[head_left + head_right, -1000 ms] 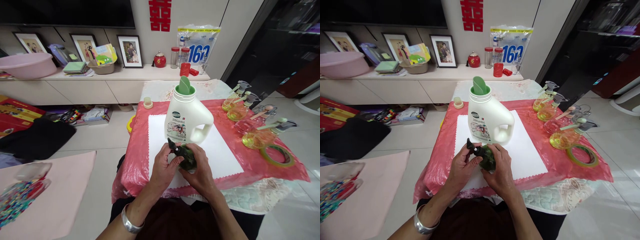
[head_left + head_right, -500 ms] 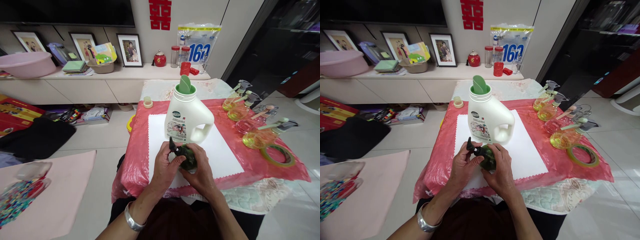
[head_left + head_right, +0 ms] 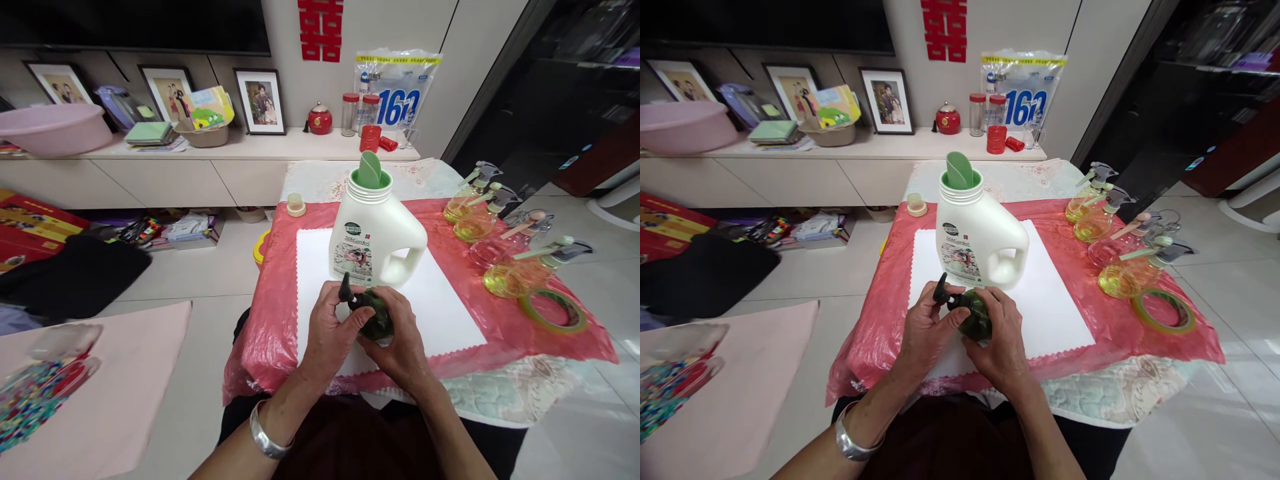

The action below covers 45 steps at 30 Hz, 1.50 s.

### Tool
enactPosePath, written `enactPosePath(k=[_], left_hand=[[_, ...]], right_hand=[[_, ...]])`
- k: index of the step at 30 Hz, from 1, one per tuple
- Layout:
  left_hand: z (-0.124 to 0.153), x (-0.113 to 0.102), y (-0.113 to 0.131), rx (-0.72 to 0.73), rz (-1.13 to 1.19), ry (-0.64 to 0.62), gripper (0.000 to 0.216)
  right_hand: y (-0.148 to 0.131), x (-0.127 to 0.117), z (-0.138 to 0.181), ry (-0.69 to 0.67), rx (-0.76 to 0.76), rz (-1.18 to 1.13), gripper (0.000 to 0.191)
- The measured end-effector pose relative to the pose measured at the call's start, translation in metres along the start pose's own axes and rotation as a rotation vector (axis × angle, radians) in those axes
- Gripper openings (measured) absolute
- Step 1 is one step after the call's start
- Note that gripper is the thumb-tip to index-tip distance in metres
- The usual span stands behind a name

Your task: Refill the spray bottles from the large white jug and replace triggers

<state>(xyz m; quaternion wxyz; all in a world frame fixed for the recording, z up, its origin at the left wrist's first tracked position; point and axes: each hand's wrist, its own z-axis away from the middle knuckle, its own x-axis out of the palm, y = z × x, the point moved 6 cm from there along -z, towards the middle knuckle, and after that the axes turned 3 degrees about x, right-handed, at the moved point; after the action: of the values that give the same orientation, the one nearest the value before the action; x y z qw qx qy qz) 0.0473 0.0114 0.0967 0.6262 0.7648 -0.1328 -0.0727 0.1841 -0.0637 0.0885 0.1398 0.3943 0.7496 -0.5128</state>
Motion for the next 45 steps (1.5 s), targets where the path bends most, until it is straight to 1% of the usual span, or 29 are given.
enactPosePath(k=[2,5,8,10,12,14,16,18,21,25,28,29,31,33,35,38,42,45], left_hand=[[-0.0012,-0.0002,0.004,0.006,-0.008,-0.014,0.024],[-0.001,-0.0009,0.0076,-0.008,0.025,-0.034,0.028],[0.0014,0.002,0.0079,-0.02,0.05,-0.103,0.03],[0.0028,0.0039,0.0065,-0.002,0.045,-0.129,0.03],[0.0027,0.0039,0.004,0.027,0.035,-0.103,0.032],[0.0012,0.0027,0.0011,0.045,0.024,-0.045,0.033],[-0.0011,0.0019,-0.001,0.037,0.012,-0.003,0.029],[-0.0033,0.0018,-0.0004,0.024,0.005,0.002,0.024],[-0.0046,0.0009,0.0028,-0.006,0.029,-0.029,0.022],[-0.0014,0.0012,0.0026,-0.079,0.102,-0.102,0.039],[0.0002,0.0055,0.0035,-0.028,0.091,-0.155,0.035],[-0.0001,0.0062,0.0039,0.002,0.076,-0.149,0.033],[-0.0016,0.006,0.0041,0.048,0.039,-0.099,0.032],[-0.0035,0.0044,0.0038,0.053,-0.004,-0.039,0.031],[-0.0051,0.0038,0.0043,0.033,-0.037,-0.025,0.026],[-0.0055,0.0029,0.0063,0.001,-0.026,-0.062,0.022],[-0.0022,0.0022,0.0033,-0.077,0.051,-0.134,0.041],[-0.0013,0.0048,0.0034,-0.059,0.068,-0.165,0.04]], right_hand=[[-0.0003,-0.0002,-0.0006,0.0,0.002,-0.008,0.06],[0.0001,-0.0001,-0.0008,-0.006,0.004,-0.011,0.06],[0.0017,0.0,-0.0004,-0.007,0.007,-0.011,0.06],[0.0023,-0.0002,-0.0004,-0.002,0.006,-0.014,0.06],[0.0021,-0.0005,-0.0006,0.005,0.0,-0.015,0.059],[0.0015,-0.0005,-0.001,0.009,-0.006,-0.015,0.059],[0.0011,-0.0003,-0.0012,0.009,-0.009,-0.015,0.059],[0.0014,-0.0001,-0.0011,0.006,-0.007,-0.017,0.059],[0.0022,0.0001,-0.0006,0.004,-0.001,-0.025,0.059],[0.0036,0.0005,-0.0005,-0.005,0.015,-0.04,0.059],[0.0044,0.0004,-0.0006,0.001,0.02,-0.053,0.059],[0.0046,0.0001,-0.0005,0.008,0.02,-0.055,0.06],[0.0052,0.0002,0.0,0.013,0.021,-0.056,0.061],[0.0058,0.0009,0.0006,0.01,0.024,-0.054,0.062],[0.0061,0.0015,0.001,0.007,0.025,-0.049,0.062],[0.0057,0.001,0.0013,0.02,0.019,-0.043,0.062],[0.0058,0.0002,0.0013,0.027,0.028,-0.052,0.061],[0.0077,-0.0005,0.0012,0.027,0.05,-0.083,0.061]])
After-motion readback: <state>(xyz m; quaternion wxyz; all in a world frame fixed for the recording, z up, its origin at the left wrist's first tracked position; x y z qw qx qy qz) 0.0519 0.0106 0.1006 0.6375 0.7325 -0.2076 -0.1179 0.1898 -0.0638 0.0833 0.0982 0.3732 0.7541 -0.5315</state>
